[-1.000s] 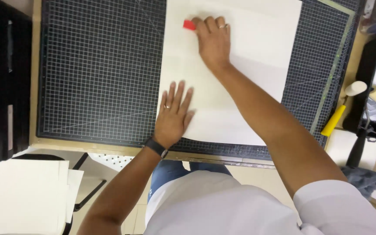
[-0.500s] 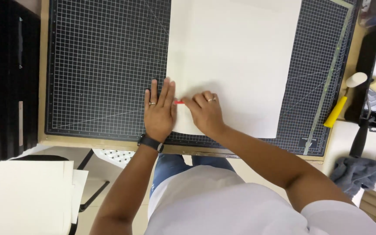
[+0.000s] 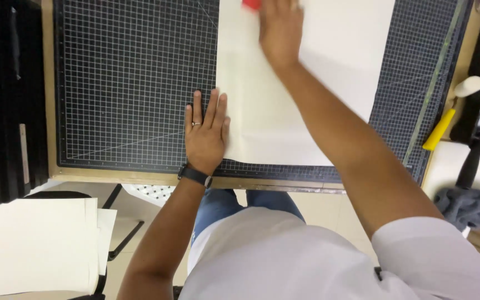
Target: Applying glue to a cardboard sheet using a roller and then smoothing a paper layer over it with a squeegee tool.
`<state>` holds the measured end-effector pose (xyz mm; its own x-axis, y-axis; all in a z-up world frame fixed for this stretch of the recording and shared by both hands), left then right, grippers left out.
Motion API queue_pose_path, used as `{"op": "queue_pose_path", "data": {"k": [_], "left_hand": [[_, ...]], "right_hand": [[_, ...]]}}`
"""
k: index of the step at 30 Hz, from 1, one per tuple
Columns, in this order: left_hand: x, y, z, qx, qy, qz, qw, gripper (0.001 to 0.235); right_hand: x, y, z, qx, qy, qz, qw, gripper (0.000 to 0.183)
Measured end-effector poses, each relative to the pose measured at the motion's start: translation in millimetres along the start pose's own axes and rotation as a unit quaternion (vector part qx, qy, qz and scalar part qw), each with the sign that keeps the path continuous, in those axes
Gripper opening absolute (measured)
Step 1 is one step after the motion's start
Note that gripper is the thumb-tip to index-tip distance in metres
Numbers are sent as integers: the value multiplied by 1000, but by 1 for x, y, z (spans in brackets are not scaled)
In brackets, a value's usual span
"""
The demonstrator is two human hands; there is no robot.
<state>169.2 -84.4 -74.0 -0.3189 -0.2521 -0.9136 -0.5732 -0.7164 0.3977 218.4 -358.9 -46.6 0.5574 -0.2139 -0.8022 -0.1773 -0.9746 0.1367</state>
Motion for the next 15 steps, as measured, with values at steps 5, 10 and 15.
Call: {"op": "queue_pose_path", "data": {"k": [5,10,15], "left_hand": [[-3,-3,-6,16,16,-10,1000,52],[-2,-2,-8,15,-31,-12,999,53],[-6,-4,-11,7,-43,-18,999,53]], "right_hand": [[-135,-144,93,-28,-95,-157,983,25],[-156,-162,111,-11,-105,-216,971,22],[-147,-133,94,51,-110,-269,955,21]]}}
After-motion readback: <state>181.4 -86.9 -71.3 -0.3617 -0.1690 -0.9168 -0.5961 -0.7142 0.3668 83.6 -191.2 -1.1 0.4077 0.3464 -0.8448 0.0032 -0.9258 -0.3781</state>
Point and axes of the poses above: each hand's wrist, its own z-axis away from the middle knuckle, its own x-axis out of the palm, y = z × x, the point moved 10 cm from there along -z, towards the middle knuckle, and after that the axes turned 11 degrees about -x, right-handed, at the moved point
